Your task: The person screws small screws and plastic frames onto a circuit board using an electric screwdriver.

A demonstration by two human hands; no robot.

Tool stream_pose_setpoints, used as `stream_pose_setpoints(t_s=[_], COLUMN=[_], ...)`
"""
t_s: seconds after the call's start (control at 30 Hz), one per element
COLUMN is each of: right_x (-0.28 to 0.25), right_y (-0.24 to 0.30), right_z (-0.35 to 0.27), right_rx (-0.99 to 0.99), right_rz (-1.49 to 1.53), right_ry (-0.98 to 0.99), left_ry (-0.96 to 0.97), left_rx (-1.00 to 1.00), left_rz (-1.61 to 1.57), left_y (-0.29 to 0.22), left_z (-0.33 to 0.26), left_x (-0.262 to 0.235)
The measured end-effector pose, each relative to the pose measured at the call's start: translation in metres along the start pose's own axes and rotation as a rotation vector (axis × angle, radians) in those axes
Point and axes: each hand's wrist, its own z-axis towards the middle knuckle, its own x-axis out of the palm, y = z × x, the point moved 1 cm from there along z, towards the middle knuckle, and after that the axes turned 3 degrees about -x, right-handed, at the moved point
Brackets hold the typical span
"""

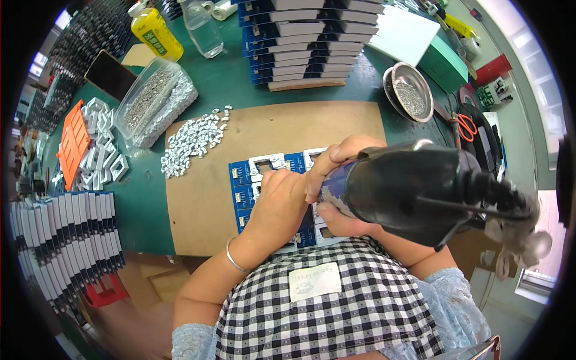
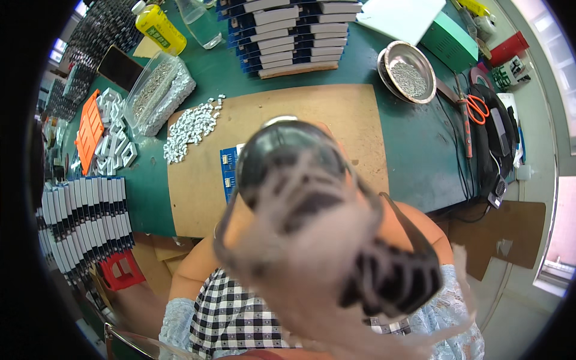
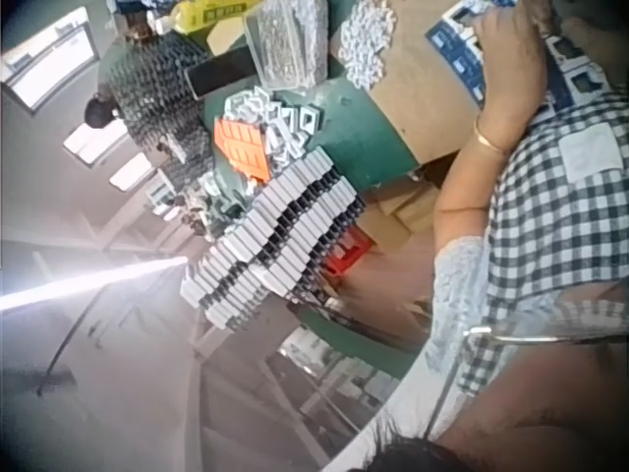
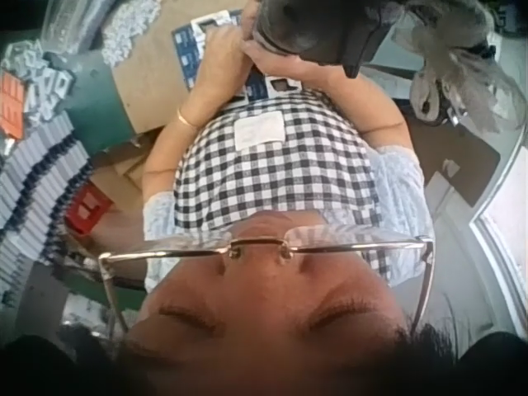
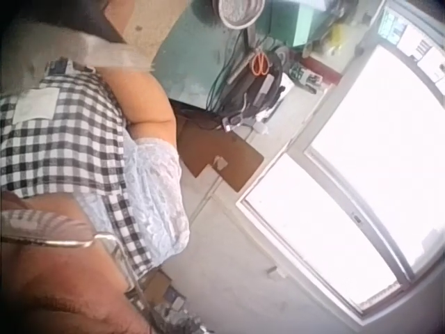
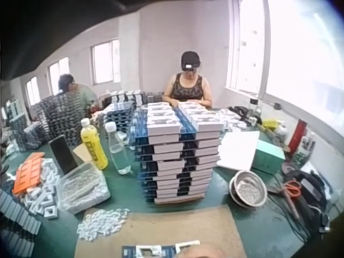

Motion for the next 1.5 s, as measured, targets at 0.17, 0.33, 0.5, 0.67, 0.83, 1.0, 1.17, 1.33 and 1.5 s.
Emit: stream_pose_setpoints(t_s=[0.17,0.33,0.5,0.67,0.83,1.0,1.17,1.33,1.5], right_x=[-0.003,-0.004,-0.017,-0.014,-0.023,-0.029,-0.025,-0.026,-0.023], right_y=[-0.012,-0.027,-0.035,-0.021,-0.016,-0.014,-0.007,0.005,0.012], right_z=[-0.006,-0.009,-0.018,-0.032,-0.046,-0.058,-0.063,-0.073,-0.08], right_rx=[-0.172,-0.122,-0.155,-0.198,-0.183,-0.202,-0.196,-0.205,-0.098], right_rz=[-0.261,-0.105,0.372,0.476,0.267,0.413,0.301,0.261,0.241], right_ry=[0.103,-0.01,-0.289,-0.437,-0.459,-0.489,-0.502,-0.528,-0.573], left_ry=[-0.03,-0.056,-0.137,-0.218,0.078,0.108,0.063,-0.028,0.151], left_rx=[-0.024,-0.016,0.026,-0.376,-0.438,-0.376,-0.234,-0.252,-0.061], left_rz=[-0.045,-0.04,0.136,0.527,0.693,0.701,0.771,0.147,-0.076], left_y=[-0.01,-0.009,0.02,0.11,0.129,0.137,0.127,0.053,-0.03], left_z=[0.007,0.006,0.028,0.071,0.095,0.096,0.088,0.064,-0.009], left_x=[-0.013,-0.011,-0.049,-0.092,-0.087,-0.088,-0.087,-0.08,-0.048])
